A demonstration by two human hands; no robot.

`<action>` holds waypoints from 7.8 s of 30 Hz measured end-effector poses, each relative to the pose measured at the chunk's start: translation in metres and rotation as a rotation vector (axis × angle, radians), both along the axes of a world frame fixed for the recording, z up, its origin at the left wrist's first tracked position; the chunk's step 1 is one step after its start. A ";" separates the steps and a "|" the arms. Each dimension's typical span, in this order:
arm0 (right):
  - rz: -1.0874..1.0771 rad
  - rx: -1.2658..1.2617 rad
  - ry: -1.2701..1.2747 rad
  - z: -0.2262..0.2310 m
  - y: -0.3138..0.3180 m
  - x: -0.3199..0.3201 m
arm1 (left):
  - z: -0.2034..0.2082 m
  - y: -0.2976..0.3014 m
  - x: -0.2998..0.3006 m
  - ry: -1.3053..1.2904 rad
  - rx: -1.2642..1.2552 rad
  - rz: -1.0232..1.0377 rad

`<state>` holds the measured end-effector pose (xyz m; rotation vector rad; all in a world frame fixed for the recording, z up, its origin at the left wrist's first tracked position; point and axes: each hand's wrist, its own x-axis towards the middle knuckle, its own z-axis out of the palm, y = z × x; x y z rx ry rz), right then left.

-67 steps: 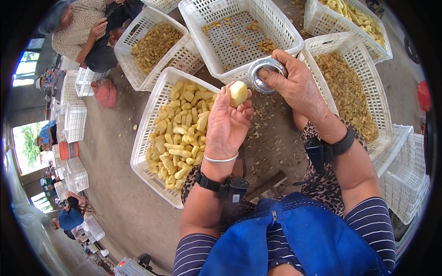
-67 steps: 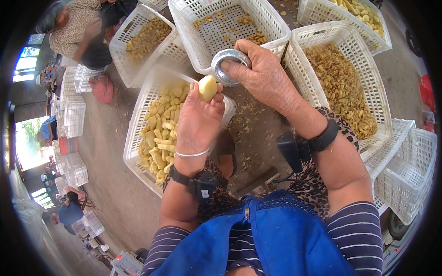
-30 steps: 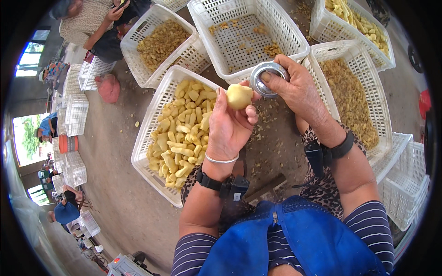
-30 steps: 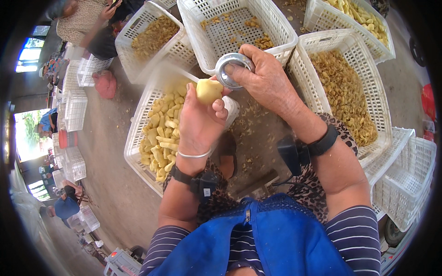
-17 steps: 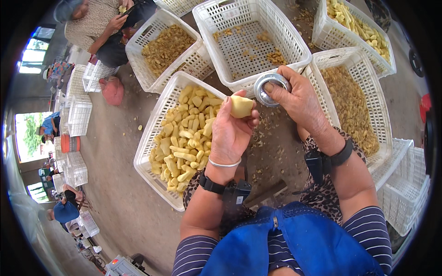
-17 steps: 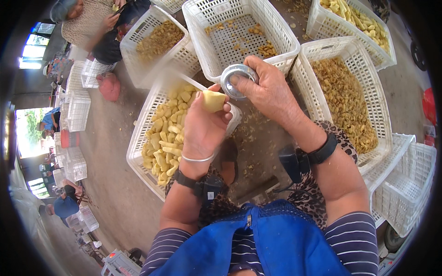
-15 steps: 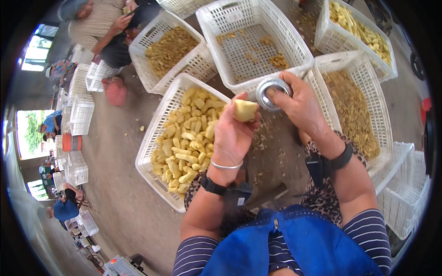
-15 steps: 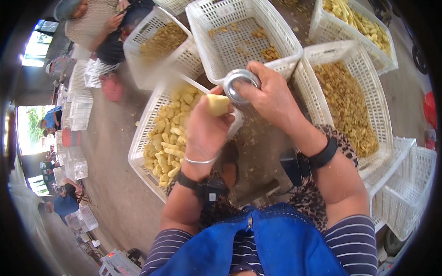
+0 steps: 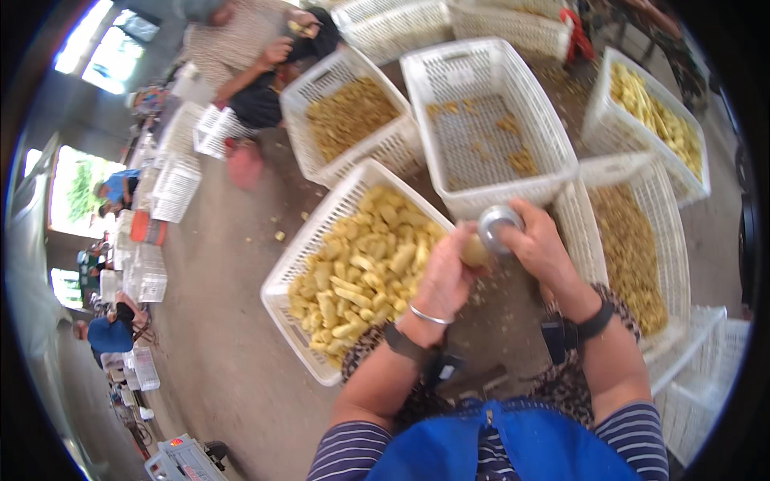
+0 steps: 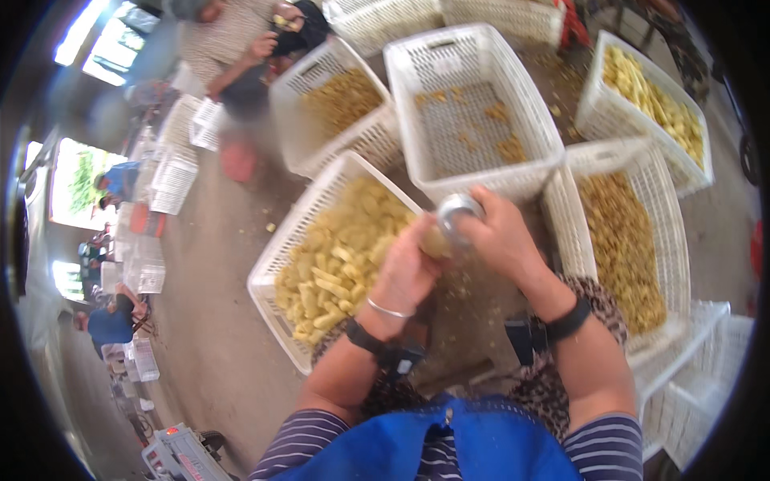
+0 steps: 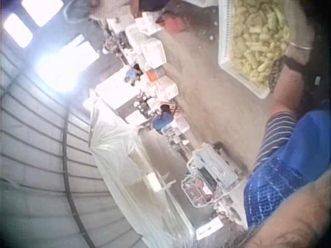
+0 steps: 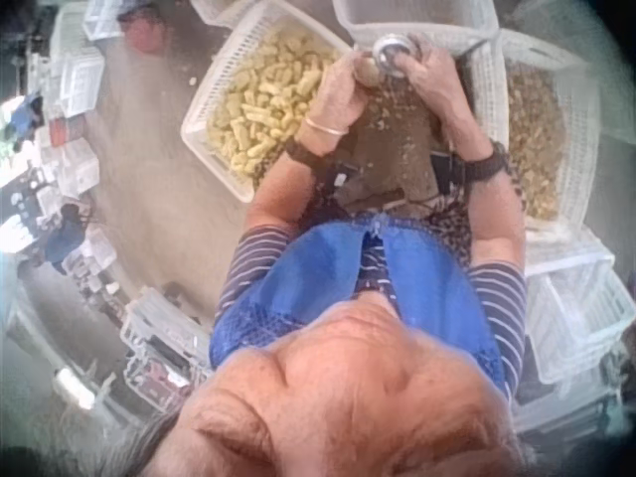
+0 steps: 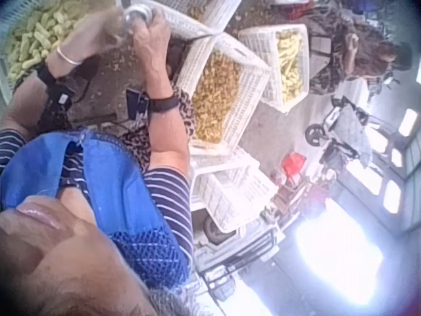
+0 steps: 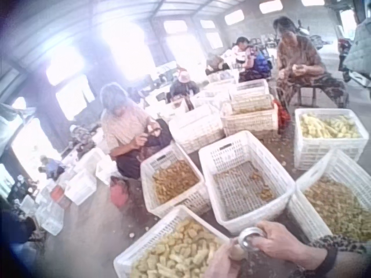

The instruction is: The person uses a circular metal peeling tool to remove the outer layer of vegetables, handling them one at a time and placing the peeled pieces into a white plastic basket.

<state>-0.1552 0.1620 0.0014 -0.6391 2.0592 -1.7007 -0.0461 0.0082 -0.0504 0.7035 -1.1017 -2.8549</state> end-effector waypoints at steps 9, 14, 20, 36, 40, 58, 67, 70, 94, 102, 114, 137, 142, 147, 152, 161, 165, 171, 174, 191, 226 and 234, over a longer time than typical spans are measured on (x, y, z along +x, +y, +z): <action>-0.026 -0.115 -0.009 0.012 0.011 -0.008 | 0.021 -0.001 -0.001 0.038 0.014 -0.039; -0.018 -0.068 0.088 0.023 0.008 0.003 | 0.034 0.003 0.000 -0.041 -0.056 0.042; -0.009 -0.049 0.053 0.038 0.002 0.015 | 0.046 0.006 -0.009 -0.066 -0.182 0.078; -0.047 0.060 0.032 0.026 -0.006 0.005 | 0.059 0.016 -0.012 0.030 -0.611 0.032; -0.053 0.102 0.298 0.026 -0.006 0.007 | 0.056 0.017 -0.012 -0.026 -0.685 0.065; -0.047 -0.057 0.051 0.032 -0.004 0.005 | 0.057 0.006 -0.010 -0.023 -0.377 0.092; 0.013 -0.015 0.183 0.031 -0.008 0.013 | 0.055 0.010 -0.013 -0.058 -0.382 0.084; 0.015 0.019 0.257 0.027 -0.009 0.012 | 0.054 0.011 -0.013 -0.075 -0.384 0.096; -0.024 -0.017 0.097 0.027 -0.003 0.004 | 0.042 0.004 -0.007 0.068 -0.574 0.013; -0.126 -0.168 -0.087 0.028 0.003 -0.004 | 0.047 0.004 -0.006 0.045 -0.512 0.050; -0.007 0.033 0.177 0.035 -0.008 0.020 | 0.043 0.009 -0.008 0.019 -0.457 0.090; -0.059 -0.059 -0.050 0.023 -0.004 0.008 | 0.035 -0.004 -0.007 0.161 0.169 0.024; -0.058 0.006 -0.082 0.015 0.001 0.002 | 0.035 -0.005 -0.006 0.241 0.090 -0.075; -0.033 -0.013 -0.024 0.017 -0.002 0.006 | 0.044 0.004 -0.005 0.169 0.047 -0.007; -0.008 -0.032 0.055 0.015 -0.008 0.009 | 0.036 0.007 -0.010 0.080 0.094 0.098; 0.019 0.057 0.175 0.006 -0.010 0.007 | 0.044 0.019 -0.012 0.011 0.017 0.119; -0.070 0.034 -0.028 0.017 -0.007 0.005 | 0.038 0.016 -0.007 0.095 -0.019 0.090; -0.118 0.000 -0.016 0.006 -0.005 -0.003 | 0.042 0.010 -0.009 0.040 -0.020 0.138; -0.142 -0.017 -0.088 -0.004 -0.001 -0.014 | 0.037 0.008 -0.012 0.011 -0.155 0.205; 0.114 -0.149 -0.137 0.013 -0.012 -0.004 | -0.002 -0.040 0.021 -0.218 -1.345 0.213; 0.181 -0.070 -0.331 0.001 -0.055 0.018 | 0.051 -0.005 0.041 0.235 -0.148 0.141; 0.362 -0.128 -0.234 -0.026 -0.094 -0.003 | 0.061 -0.112 0.100 0.266 -0.938 0.302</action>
